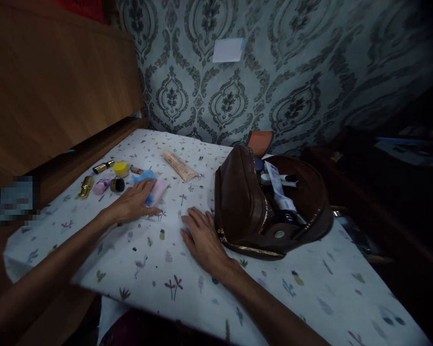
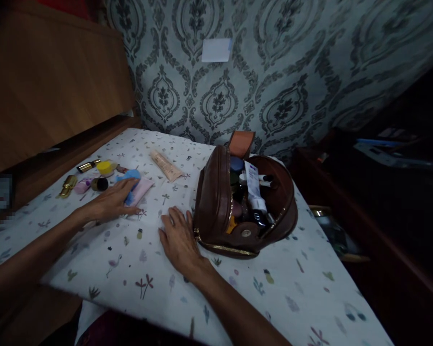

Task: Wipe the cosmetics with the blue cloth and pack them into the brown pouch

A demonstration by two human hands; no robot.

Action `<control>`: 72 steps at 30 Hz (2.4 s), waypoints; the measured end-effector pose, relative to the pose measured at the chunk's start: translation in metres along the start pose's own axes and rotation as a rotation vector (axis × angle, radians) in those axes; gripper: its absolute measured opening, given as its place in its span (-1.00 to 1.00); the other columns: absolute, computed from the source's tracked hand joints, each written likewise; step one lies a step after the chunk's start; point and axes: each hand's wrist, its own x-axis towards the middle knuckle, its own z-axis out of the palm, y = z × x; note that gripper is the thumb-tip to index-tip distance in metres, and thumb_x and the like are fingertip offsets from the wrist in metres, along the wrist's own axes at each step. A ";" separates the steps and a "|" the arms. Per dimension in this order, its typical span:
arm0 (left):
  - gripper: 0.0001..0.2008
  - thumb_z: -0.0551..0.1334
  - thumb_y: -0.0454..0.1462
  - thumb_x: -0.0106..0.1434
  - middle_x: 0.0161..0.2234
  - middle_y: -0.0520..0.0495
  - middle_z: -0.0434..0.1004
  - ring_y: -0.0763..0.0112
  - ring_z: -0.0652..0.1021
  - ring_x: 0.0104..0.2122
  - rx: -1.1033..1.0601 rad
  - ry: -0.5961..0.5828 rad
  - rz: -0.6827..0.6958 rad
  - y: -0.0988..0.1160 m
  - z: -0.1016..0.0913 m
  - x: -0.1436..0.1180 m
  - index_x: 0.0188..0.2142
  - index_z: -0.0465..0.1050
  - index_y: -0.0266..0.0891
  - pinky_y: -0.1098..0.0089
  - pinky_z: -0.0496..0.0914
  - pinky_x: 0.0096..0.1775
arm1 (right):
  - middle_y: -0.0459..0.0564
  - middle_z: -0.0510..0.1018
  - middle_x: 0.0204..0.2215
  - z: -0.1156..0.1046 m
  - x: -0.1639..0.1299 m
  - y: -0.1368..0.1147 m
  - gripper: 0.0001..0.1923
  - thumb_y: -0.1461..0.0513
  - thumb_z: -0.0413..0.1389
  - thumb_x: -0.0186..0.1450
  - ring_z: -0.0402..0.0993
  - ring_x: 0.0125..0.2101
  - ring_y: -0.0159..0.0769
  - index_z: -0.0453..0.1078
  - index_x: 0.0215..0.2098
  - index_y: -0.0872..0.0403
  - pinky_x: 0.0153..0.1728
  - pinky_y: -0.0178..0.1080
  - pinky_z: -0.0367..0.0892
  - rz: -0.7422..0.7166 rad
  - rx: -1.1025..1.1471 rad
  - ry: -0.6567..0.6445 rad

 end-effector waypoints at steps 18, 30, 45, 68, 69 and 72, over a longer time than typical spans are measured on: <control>-0.53 0.03 0.05 0.38 -0.05 -0.13 0.53 0.16 0.53 -0.09 -0.516 0.061 0.155 0.040 0.005 -0.043 0.08 0.41 -0.16 0.17 0.40 0.00 | 0.15 0.48 -0.13 -0.017 0.008 -0.021 -0.71 0.12 0.00 0.44 0.37 -0.08 -0.10 0.40 -0.04 0.14 0.00 -0.05 0.36 0.037 0.314 -0.002; -0.82 0.15 -0.18 0.31 -0.30 0.00 0.48 0.33 0.48 -0.31 -0.599 0.143 0.227 0.045 0.016 -0.045 -0.19 0.43 -0.19 0.34 0.34 -0.24 | 0.17 0.47 -0.18 -0.004 0.021 -0.035 -0.44 -0.18 0.11 0.27 0.34 -0.11 0.01 0.41 -0.16 0.15 -0.08 0.00 0.28 0.277 0.039 -0.019; -0.83 0.07 -0.39 0.34 -0.19 -0.11 0.46 0.25 0.43 -0.17 -0.338 0.202 0.609 0.067 0.015 -0.037 -0.15 0.40 -0.21 0.24 0.34 -0.11 | 0.06 0.53 -0.26 0.000 0.013 -0.028 -0.78 0.31 0.14 0.14 0.45 -0.20 -0.10 0.33 -0.22 0.07 -0.16 -0.11 0.35 0.290 0.286 0.045; -0.73 0.05 -0.31 0.24 -0.25 -0.07 0.33 0.25 0.44 -0.23 -0.218 0.294 0.168 -0.018 0.017 -0.009 -0.10 0.42 -0.24 0.26 0.37 -0.12 | 0.03 0.48 -0.15 -0.004 0.009 -0.027 -0.65 0.34 0.12 0.21 0.46 -0.16 -0.16 0.40 -0.02 0.03 -0.13 -0.15 0.40 0.210 0.451 0.101; -0.74 0.07 -0.29 0.24 -0.23 -0.09 0.32 0.24 0.44 -0.22 -0.216 0.297 0.157 -0.020 0.017 -0.007 -0.12 0.42 -0.24 0.25 0.38 -0.12 | 0.03 0.48 -0.15 -0.005 0.009 -0.027 -0.65 0.35 0.11 0.21 0.45 -0.16 -0.16 0.40 -0.03 0.03 -0.13 -0.15 0.39 0.210 0.457 0.105; -0.79 0.11 -0.28 0.19 -0.20 -0.12 0.35 0.21 0.44 -0.20 -0.222 0.309 0.129 -0.023 0.014 -0.005 -0.20 0.42 -0.25 0.23 0.38 -0.13 | 0.04 0.50 -0.18 -0.005 0.009 -0.027 -0.70 0.34 0.10 0.21 0.45 -0.17 -0.17 0.40 -0.08 0.06 -0.13 -0.16 0.38 0.211 0.477 0.115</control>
